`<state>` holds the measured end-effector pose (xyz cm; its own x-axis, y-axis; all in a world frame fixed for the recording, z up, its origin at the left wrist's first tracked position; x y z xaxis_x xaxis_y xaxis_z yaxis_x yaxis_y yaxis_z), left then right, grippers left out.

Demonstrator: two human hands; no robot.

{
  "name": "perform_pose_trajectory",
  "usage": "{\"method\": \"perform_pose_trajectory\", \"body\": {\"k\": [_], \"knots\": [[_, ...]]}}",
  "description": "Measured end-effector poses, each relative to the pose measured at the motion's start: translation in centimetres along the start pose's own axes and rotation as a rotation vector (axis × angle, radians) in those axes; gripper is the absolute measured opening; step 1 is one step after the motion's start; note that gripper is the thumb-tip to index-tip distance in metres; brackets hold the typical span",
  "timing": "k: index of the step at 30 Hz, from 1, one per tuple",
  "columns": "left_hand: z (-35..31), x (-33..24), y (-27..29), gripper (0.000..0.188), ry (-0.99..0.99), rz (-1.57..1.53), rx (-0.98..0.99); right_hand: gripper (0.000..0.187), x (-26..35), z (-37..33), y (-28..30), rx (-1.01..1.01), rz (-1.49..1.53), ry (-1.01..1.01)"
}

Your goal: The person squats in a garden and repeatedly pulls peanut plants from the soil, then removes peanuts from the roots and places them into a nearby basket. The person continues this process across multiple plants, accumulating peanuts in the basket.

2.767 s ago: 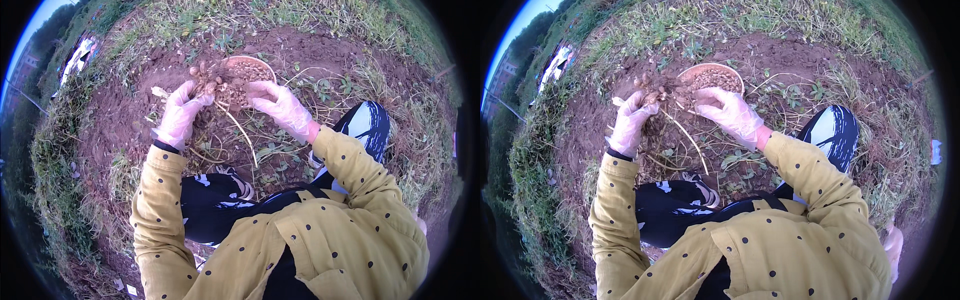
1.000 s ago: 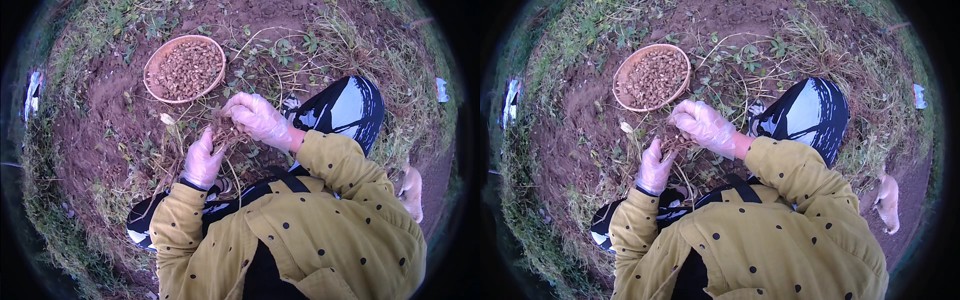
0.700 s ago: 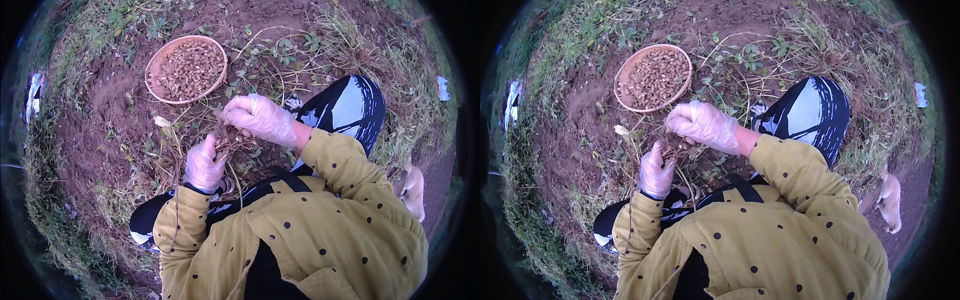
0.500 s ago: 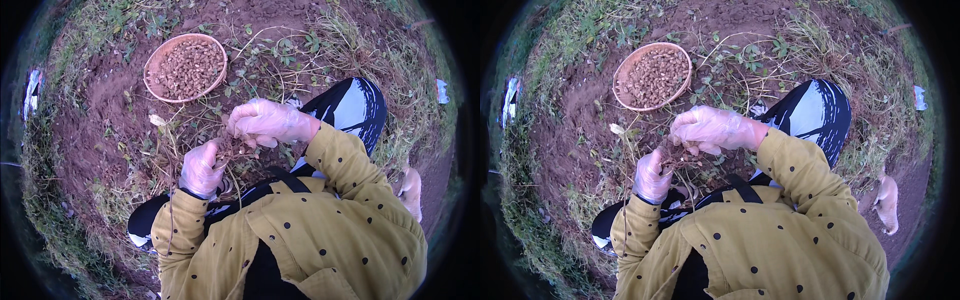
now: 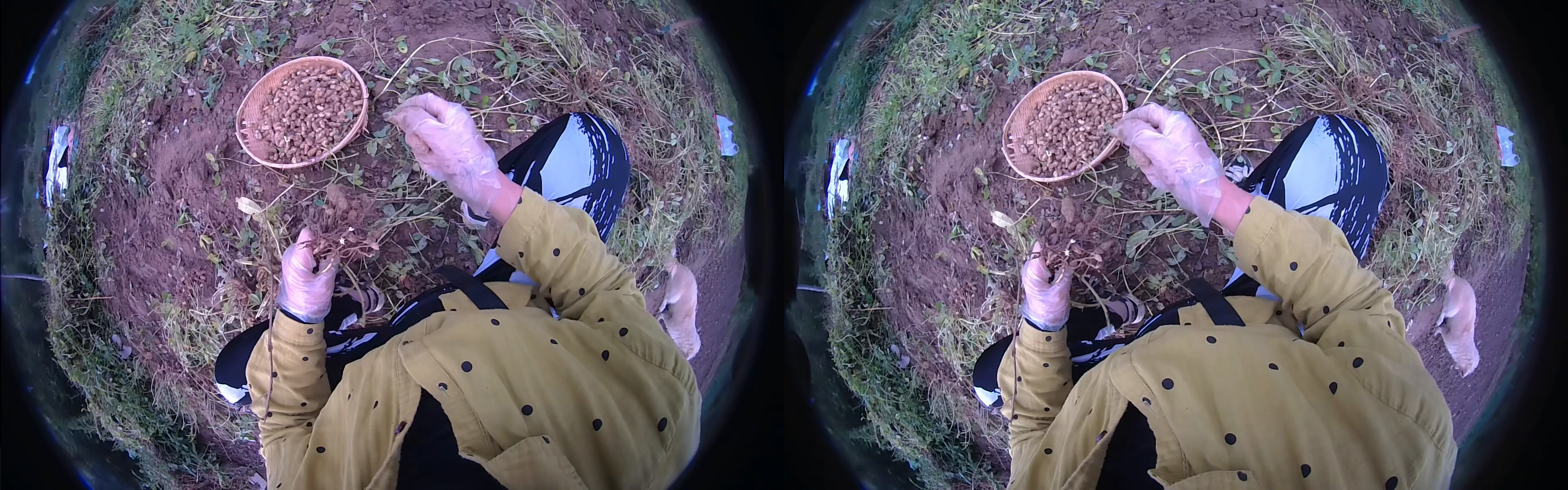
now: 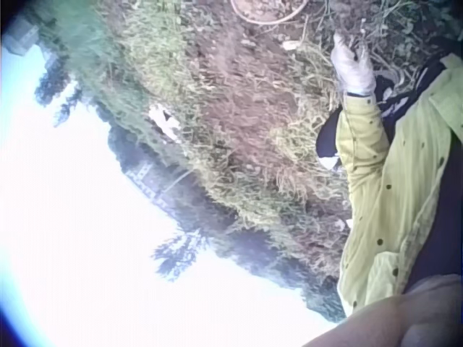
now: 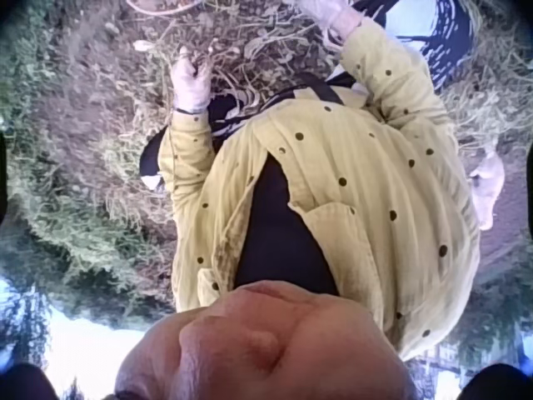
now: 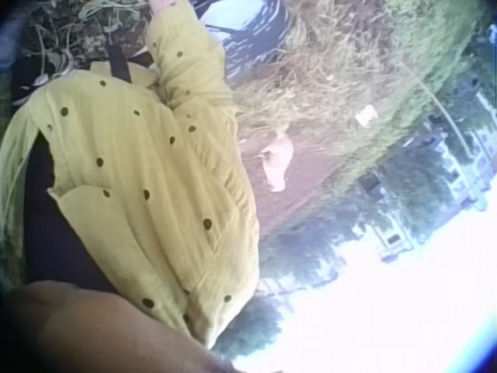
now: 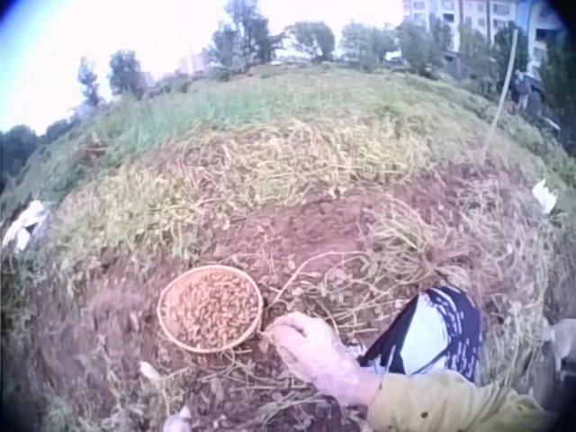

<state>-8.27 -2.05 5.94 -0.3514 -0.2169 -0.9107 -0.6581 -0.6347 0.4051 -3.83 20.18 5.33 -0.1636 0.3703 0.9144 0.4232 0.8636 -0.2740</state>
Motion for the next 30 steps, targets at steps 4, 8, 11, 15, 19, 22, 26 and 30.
{"method": "perform_pose_trajectory", "body": {"k": [4,8,11,15,19,22,26,30], "knots": [[-0.5,0.6,0.3,0.028,0.102,-0.139,0.041,0.027,0.5,0.2,-1.4,0.194,-0.09,0.0],[-0.9,2.2,0.4,0.026,0.213,-0.213,0.152,0.037,-4.3,-0.8,-5.5,0.365,-0.112,-0.119],[-1.0,1.9,1.1,0.028,0.326,-0.417,0.17,0.039,-3.8,-1.6,-9.2,0.611,-0.424,0.289],[-1.4,3.2,3.7,0.033,0.448,-0.636,0.144,0.031,-6.9,-3.1,-11.8,0.82,-0.347,-0.041],[-1.1,3.3,4.1,0.056,0.543,-0.644,0.255,0.019,-6.7,-5.0,-13.2,0.83,-0.022,-0.27],[-0.6,2.6,3.8,0.064,0.563,-0.729,0.281,0.022,-6.6,-4.7,-15.1,0.882,0.025,-0.288],[-0.4,3.9,3.8,0.055,0.564,-0.871,0.278,0.029,-7.7,-2.7,-13.9,0.69,-0.033,-0.286],[-0.9,4.3,3.6,0.045,0.648,-0.9,0.179,0.026,-1.8,-0.3,-13.0,0.402,-0.907,0.346]]}}
Point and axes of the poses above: each hand's wrist, its own z-axis towards the middle knuckle, its own y-axis out of the back of the hand, x = y × z, the point moved 10 cm from there along z, towards the middle knuckle, and after that the axes turned 4 degrees about -z, right-handed, at the moved point
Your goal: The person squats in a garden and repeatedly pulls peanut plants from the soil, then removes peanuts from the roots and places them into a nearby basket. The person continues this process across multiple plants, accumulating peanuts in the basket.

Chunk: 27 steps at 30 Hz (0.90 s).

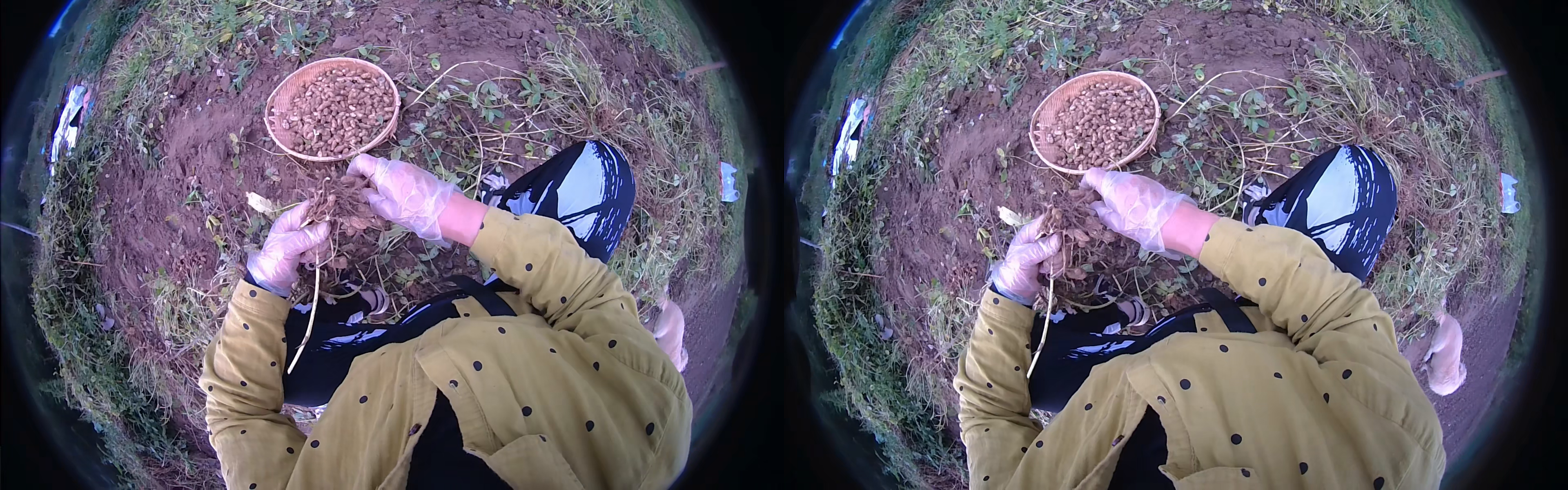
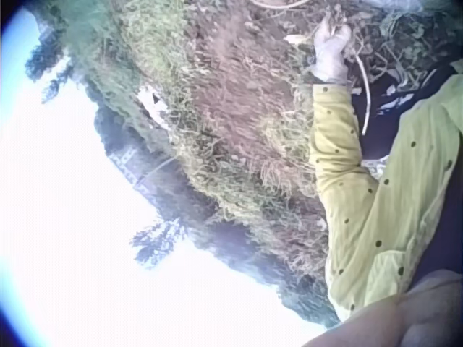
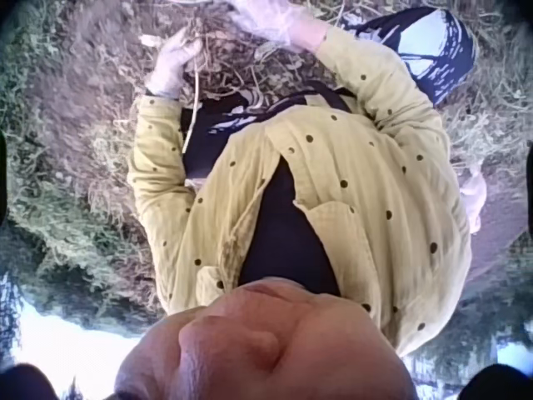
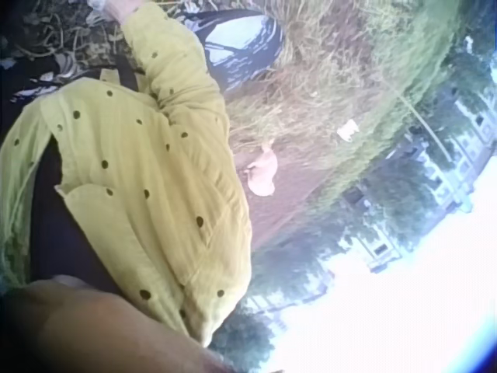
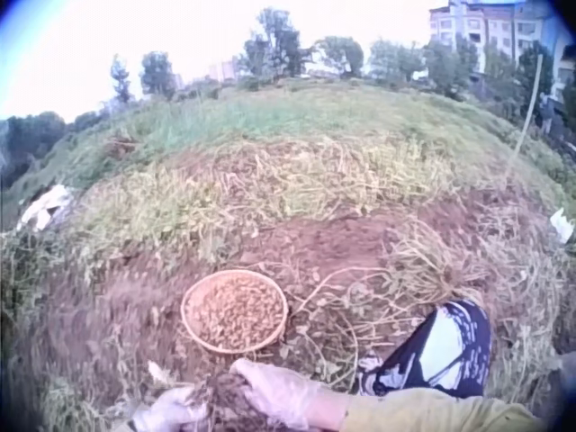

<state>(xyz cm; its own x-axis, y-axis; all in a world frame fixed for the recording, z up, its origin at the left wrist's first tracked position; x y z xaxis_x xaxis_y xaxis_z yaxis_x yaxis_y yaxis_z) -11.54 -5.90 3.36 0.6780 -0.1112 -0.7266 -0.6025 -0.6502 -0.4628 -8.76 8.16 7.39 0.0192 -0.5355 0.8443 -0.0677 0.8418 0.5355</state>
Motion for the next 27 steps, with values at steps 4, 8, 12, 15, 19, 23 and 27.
{"method": "perform_pose_trajectory", "body": {"k": [4,8,12,15,19,23,27], "knots": [[-0.4,-1.2,-0.1,0.042,-0.049,-0.04,-0.087,0.023,-2.9,0.8,2.6,-0.222,-0.085,-0.103],[-1.4,-3.7,2.9,0.037,-0.191,-0.135,-0.29,0.036,-12.6,0.5,8.5,-0.373,0.123,-0.45],[-0.3,-3.0,3.6,0.04,-0.152,-0.134,-0.126,0.042,-10.8,5.7,6.4,-0.21,0.048,-0.365],[0.7,-3.4,4.2,0.041,-0.196,-0.145,-0.104,0.063,-8.2,8.8,6.4,-0.202,-0.062,-0.212],[0.4,-3.9,4.1,0.044,-0.241,-0.235,-0.104,0.046,-3.7,8.2,6.3,-0.214,-0.15,-0.097],[0.3,-3.7,4.3,0.04,-0.22,-0.218,-0.197,0.031,1.3,4.4,4.5,-0.3,0.022,0.079],[0.4,-3.5,3.7,0.037,-0.203,-0.168,-0.226,0.045,3.9,3.2,1.7,-0.271,-0.036,0.076]]}}
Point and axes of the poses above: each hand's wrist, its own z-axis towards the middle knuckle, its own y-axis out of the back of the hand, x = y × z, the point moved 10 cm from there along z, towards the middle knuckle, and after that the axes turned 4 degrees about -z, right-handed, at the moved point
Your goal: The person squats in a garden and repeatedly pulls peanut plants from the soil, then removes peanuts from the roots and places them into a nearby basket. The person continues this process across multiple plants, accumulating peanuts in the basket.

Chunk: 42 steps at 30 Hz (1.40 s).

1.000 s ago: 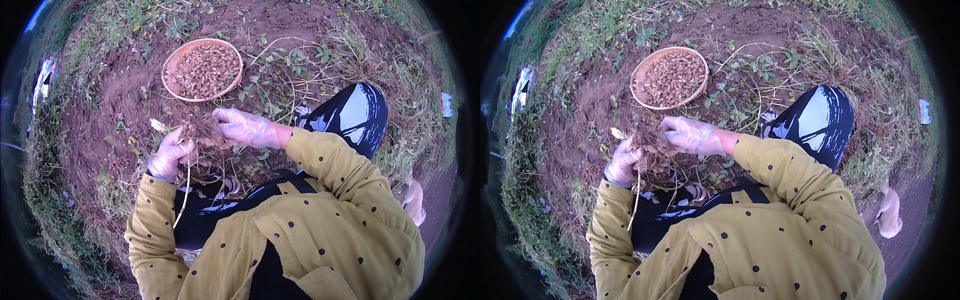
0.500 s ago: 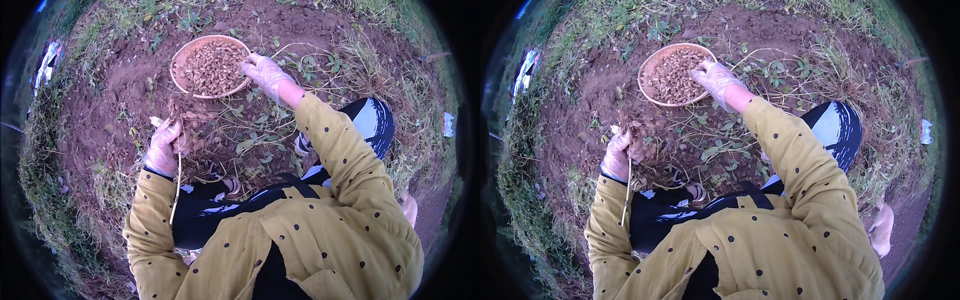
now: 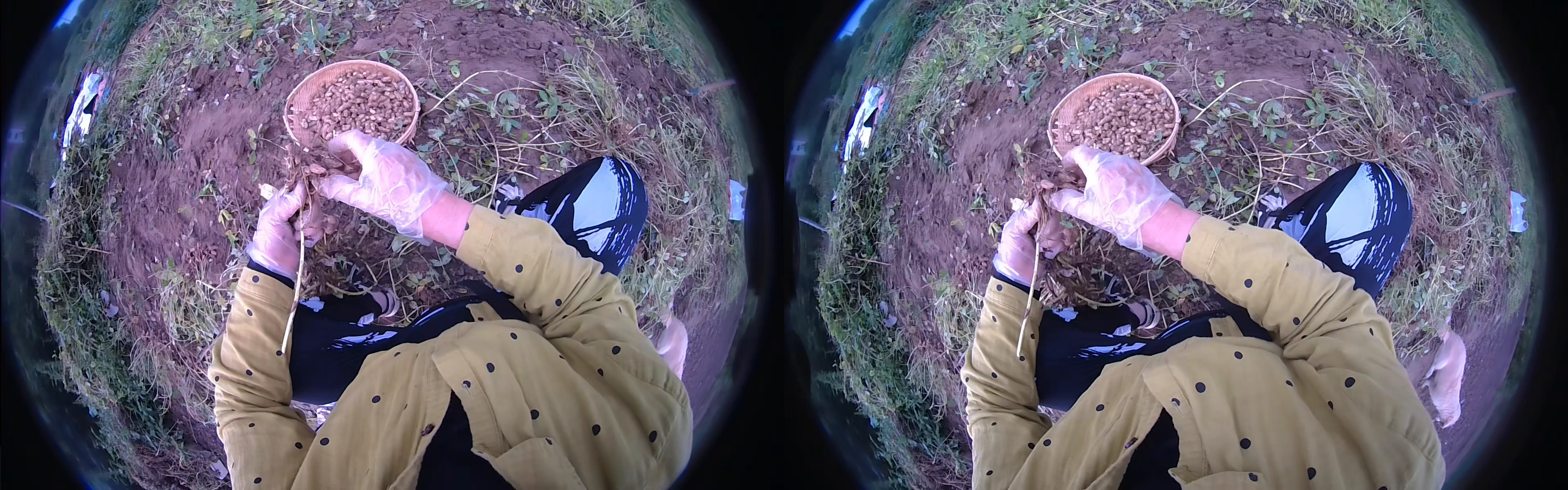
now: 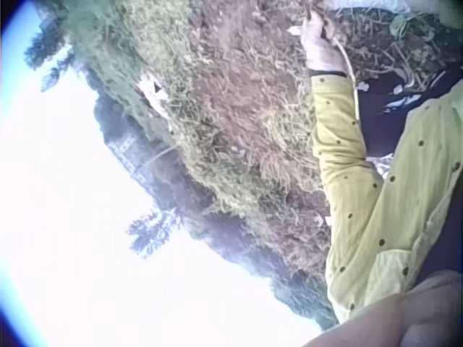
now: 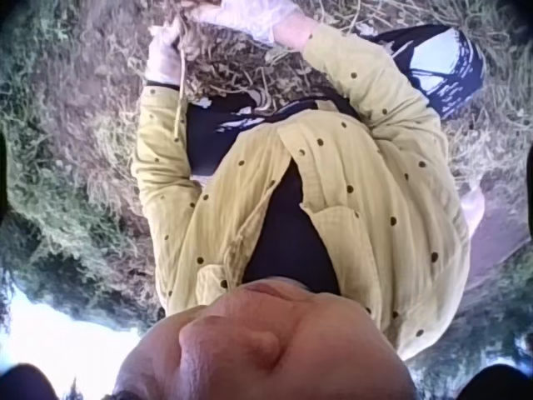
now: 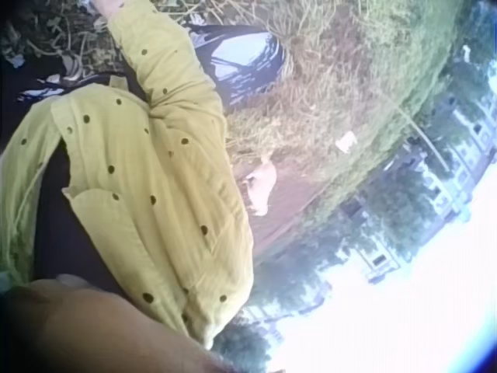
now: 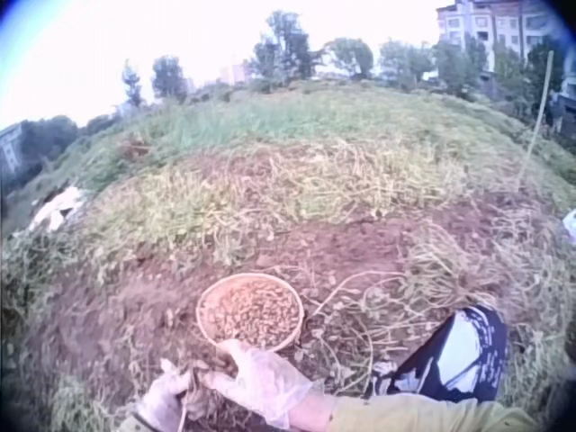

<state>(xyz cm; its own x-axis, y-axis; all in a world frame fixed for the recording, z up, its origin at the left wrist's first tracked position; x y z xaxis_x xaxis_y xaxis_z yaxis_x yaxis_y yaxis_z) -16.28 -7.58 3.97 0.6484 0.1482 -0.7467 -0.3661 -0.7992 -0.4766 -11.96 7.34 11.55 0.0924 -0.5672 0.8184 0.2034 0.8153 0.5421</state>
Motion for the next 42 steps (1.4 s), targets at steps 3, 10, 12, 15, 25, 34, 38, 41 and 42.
{"method": "perform_pose_trajectory", "body": {"k": [3,10,12,15,25,34,38,41,42], "knots": [[0.6,0.4,-0.6,0.037,0.016,0.008,0.054,0.035,-0.9,0.6,-1.9,-0.001,-0.098,0.016],[0.2,1.1,-0.3,0.03,0.022,-0.004,0.033,0.033,-3.0,0.6,-3.4,0.105,0.271,-0.11],[0.1,1.2,-0.3,0.031,0.045,-0.034,0.056,0.036,-3.9,-0.7,-5.7,0.267,0.66,-0.378],[0.2,0.7,-1.3,0.033,-0.007,-0.034,0.127,0.039,-3.7,-0.3,-6.1,0.201,0.659,-0.273],[0.0,2.5,0.2,0.023,0.127,0.073,-0.045,0.029,-0.1,-2.0,-4.9,0.184,-0.558,0.286],[0.5,4.0,-2.4,0.018,0.216,0.103,0.085,0.025,-3.8,-1.6,-3.9,0.37,-0.445,0.461],[0.4,4.4,-0.3,0.039,0.22,0.077,0.071,0.022,-6.9,-1.7,-3.8,0.406,-0.433,0.057],[-0.2,1.9,-0.5,0.039,0.134,-0.034,0.079,0.022,-13.4,-3.5,-2.8,0.369,-0.644,0.117],[0.0,1.4,0.3,0.028,0.101,-0.048,0.04,0.024,-12.6,-4.0,-2.3,0.295,-0.612,0.27]]}}
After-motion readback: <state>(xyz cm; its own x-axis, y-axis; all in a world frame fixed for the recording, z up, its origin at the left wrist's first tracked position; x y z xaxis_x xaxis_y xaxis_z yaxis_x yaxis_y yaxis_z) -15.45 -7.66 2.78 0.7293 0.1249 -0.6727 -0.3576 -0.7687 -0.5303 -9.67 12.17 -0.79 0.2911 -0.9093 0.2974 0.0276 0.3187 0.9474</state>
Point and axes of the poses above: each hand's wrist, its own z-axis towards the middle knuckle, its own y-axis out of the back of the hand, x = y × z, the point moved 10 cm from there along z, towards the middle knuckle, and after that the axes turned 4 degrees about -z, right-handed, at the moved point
